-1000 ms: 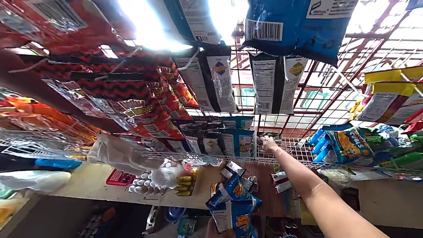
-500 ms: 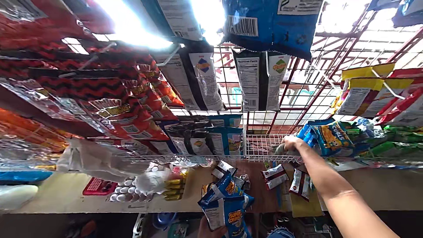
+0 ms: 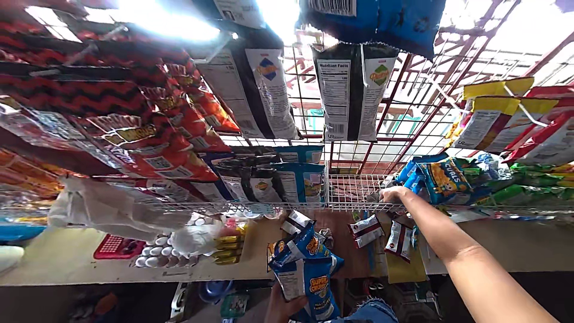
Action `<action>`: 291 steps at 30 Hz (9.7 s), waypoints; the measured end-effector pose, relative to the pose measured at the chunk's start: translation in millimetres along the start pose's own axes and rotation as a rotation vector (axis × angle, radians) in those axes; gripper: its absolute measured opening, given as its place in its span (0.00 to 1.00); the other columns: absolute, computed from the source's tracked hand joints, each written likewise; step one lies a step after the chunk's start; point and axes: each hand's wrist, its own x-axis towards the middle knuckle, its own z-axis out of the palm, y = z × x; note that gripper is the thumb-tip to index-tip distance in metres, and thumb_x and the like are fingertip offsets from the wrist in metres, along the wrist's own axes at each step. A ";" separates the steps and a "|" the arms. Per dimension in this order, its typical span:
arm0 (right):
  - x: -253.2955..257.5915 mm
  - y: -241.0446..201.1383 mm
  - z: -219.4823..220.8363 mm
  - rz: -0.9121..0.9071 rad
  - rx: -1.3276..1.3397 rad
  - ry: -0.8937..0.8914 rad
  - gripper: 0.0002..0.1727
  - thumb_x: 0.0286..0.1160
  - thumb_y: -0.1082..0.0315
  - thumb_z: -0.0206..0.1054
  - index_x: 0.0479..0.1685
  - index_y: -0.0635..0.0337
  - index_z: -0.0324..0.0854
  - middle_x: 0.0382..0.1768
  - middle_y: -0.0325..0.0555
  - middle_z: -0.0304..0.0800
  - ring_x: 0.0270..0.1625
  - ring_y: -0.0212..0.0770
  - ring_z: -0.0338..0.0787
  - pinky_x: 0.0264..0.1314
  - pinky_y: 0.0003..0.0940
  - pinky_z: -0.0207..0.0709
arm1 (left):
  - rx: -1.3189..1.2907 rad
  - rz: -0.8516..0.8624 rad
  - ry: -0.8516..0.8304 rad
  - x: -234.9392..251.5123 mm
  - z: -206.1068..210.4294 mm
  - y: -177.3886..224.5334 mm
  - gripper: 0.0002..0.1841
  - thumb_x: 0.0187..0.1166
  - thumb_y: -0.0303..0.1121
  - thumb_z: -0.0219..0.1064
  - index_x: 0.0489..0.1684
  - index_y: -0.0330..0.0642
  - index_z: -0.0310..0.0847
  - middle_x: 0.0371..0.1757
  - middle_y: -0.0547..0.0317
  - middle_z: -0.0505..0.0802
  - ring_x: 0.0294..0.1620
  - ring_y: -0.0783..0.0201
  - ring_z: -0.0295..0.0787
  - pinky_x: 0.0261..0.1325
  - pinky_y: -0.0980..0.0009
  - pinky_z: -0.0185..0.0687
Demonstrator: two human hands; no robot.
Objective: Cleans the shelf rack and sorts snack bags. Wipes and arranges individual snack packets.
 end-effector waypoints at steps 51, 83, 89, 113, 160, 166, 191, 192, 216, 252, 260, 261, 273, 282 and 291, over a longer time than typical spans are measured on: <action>-18.8 -116.5 162.4 0.097 1.825 1.438 0.28 0.85 0.72 0.60 0.80 0.79 0.61 0.73 0.75 0.75 0.76 0.59 0.78 0.81 0.47 0.70 | 0.051 -0.032 -0.057 2.4 -7.0 15.0 0.35 0.39 0.49 0.92 0.52 0.54 0.83 0.41 0.76 0.97 0.43 0.79 0.94 0.52 0.76 0.92; 24.5 -109.6 234.4 -0.383 1.500 0.328 0.21 0.92 0.60 0.54 0.58 0.72 0.81 0.54 0.55 0.89 0.53 0.39 0.87 0.60 0.38 0.80 | 0.077 -0.372 -0.110 28.3 9.0 -39.3 0.45 0.35 0.51 0.92 0.57 0.41 0.75 0.41 0.67 0.96 0.43 0.72 0.95 0.50 0.70 0.93; 10.3 -118.4 277.0 -0.598 1.731 0.176 0.35 0.89 0.53 0.49 0.90 0.65 0.55 0.79 0.59 0.73 0.77 0.43 0.78 0.79 0.41 0.72 | 0.062 -0.678 -0.202 52.8 25.5 -84.9 0.52 0.34 0.55 0.91 0.63 0.37 0.72 0.41 0.59 0.96 0.41 0.66 0.96 0.49 0.65 0.94; 100.9 -1.4 472.4 0.223 1.364 0.191 0.20 0.84 0.69 0.63 0.69 0.73 0.79 0.61 0.68 0.88 0.61 0.60 0.90 0.69 0.55 0.80 | 0.680 -0.716 -0.700 147.0 141.1 -425.9 0.42 0.51 0.39 0.90 0.70 0.28 0.80 0.85 0.30 0.68 0.85 0.37 0.65 0.86 0.46 0.61; 162.5 -22.0 339.8 -0.202 1.774 0.502 0.44 0.75 0.37 0.66 0.79 0.62 0.62 0.64 0.36 0.86 0.63 0.27 0.87 0.64 0.30 0.85 | 0.161 -0.201 -0.041 69.5 128.5 -321.9 0.19 0.80 0.36 0.64 0.51 0.24 0.89 0.63 0.37 0.91 0.79 0.46 0.76 0.86 0.55 0.64; 159.3 -55.2 297.3 -0.164 1.824 0.557 0.16 0.76 0.81 0.54 0.60 0.65 0.72 0.43 0.34 0.91 0.45 0.26 0.92 0.53 0.27 0.89 | 0.418 -0.197 0.423 71.3 54.4 -332.1 0.11 0.80 0.28 0.65 0.44 0.26 0.88 0.52 0.43 0.93 0.59 0.58 0.90 0.69 0.62 0.83; 3.3 -132.3 215.8 -0.664 1.402 0.267 0.21 0.66 0.72 0.63 0.60 0.69 0.82 0.51 0.40 0.94 0.49 0.27 0.92 0.56 0.29 0.87 | 0.812 -0.300 0.390 65.8 -75.2 -68.2 0.17 0.87 0.35 0.59 0.52 0.27 0.85 0.46 0.42 0.91 0.50 0.55 0.88 0.60 0.56 0.81; -14.1 -136.1 203.8 -0.723 1.320 0.319 0.22 0.67 0.70 0.63 0.62 0.70 0.82 0.54 0.42 0.93 0.52 0.26 0.91 0.60 0.28 0.85 | 0.762 -0.279 0.357 59.6 -59.8 -49.8 0.15 0.86 0.34 0.59 0.51 0.27 0.85 0.45 0.44 0.90 0.48 0.59 0.86 0.58 0.60 0.81; -180.4 -134.9 68.9 -0.987 0.784 1.018 0.24 0.71 0.66 0.74 0.63 0.71 0.79 0.51 0.50 0.90 0.51 0.27 0.89 0.61 0.24 0.81 | 0.652 0.175 -0.503 49.9 94.0 126.0 0.13 0.86 0.33 0.57 0.44 0.29 0.80 0.59 0.51 0.90 0.60 0.74 0.85 0.65 0.73 0.79; -153.4 -102.1 130.9 -1.040 1.724 0.925 0.13 0.83 0.64 0.54 0.42 0.50 0.86 0.35 0.27 0.94 0.39 0.25 0.92 0.50 0.30 0.88 | -0.075 0.040 -0.113 43.1 82.6 120.3 0.20 0.92 0.30 0.39 0.52 0.51 0.83 0.40 0.71 0.98 0.42 0.77 0.95 0.50 0.75 0.92; -194.8 -194.1 103.4 -0.957 1.152 1.204 0.24 0.71 0.59 0.74 0.60 0.67 0.86 0.64 0.55 0.86 0.68 0.44 0.84 0.73 0.44 0.78 | 0.039 0.047 0.056 40.7 106.1 94.1 0.14 0.86 0.24 0.44 0.55 0.40 0.77 0.36 0.73 0.94 0.38 0.81 0.91 0.46 0.79 0.90; -188.3 -207.6 111.3 -0.934 1.005 1.191 0.28 0.70 0.54 0.75 0.64 0.65 0.86 0.73 0.58 0.81 0.78 0.50 0.78 0.80 0.50 0.71 | 0.041 0.052 0.085 37.5 110.1 92.5 0.13 0.82 0.23 0.45 0.47 0.42 0.77 0.31 0.74 0.92 0.34 0.82 0.90 0.43 0.80 0.89; -97.5 -160.4 164.9 -0.640 2.019 0.742 0.22 0.95 0.59 0.46 0.68 0.67 0.75 0.48 0.46 0.90 0.49 0.31 0.90 0.55 0.32 0.85 | -0.192 0.146 0.003 41.8 75.5 90.3 0.18 0.93 0.42 0.42 0.58 0.52 0.80 0.47 0.70 0.98 0.50 0.75 0.95 0.55 0.73 0.92; -127.9 -122.8 176.7 -1.114 1.952 0.807 0.30 0.56 0.66 0.84 0.61 0.56 0.76 0.47 0.31 0.95 0.50 0.29 0.93 0.59 0.33 0.88 | 0.475 0.297 -0.098 73.9 49.2 114.5 0.12 0.79 0.26 0.57 0.52 0.28 0.82 0.52 0.68 0.91 0.53 0.84 0.85 0.62 0.81 0.82; -162.8 -142.9 179.9 -0.959 1.013 1.254 0.18 0.60 0.71 0.76 0.47 0.76 0.86 0.47 0.51 0.94 0.56 0.27 0.89 0.67 0.23 0.79 | 0.078 0.381 0.177 102.5 61.6 92.9 0.11 0.88 0.28 0.46 0.58 0.37 0.71 0.55 0.69 0.91 0.60 0.76 0.86 0.65 0.71 0.83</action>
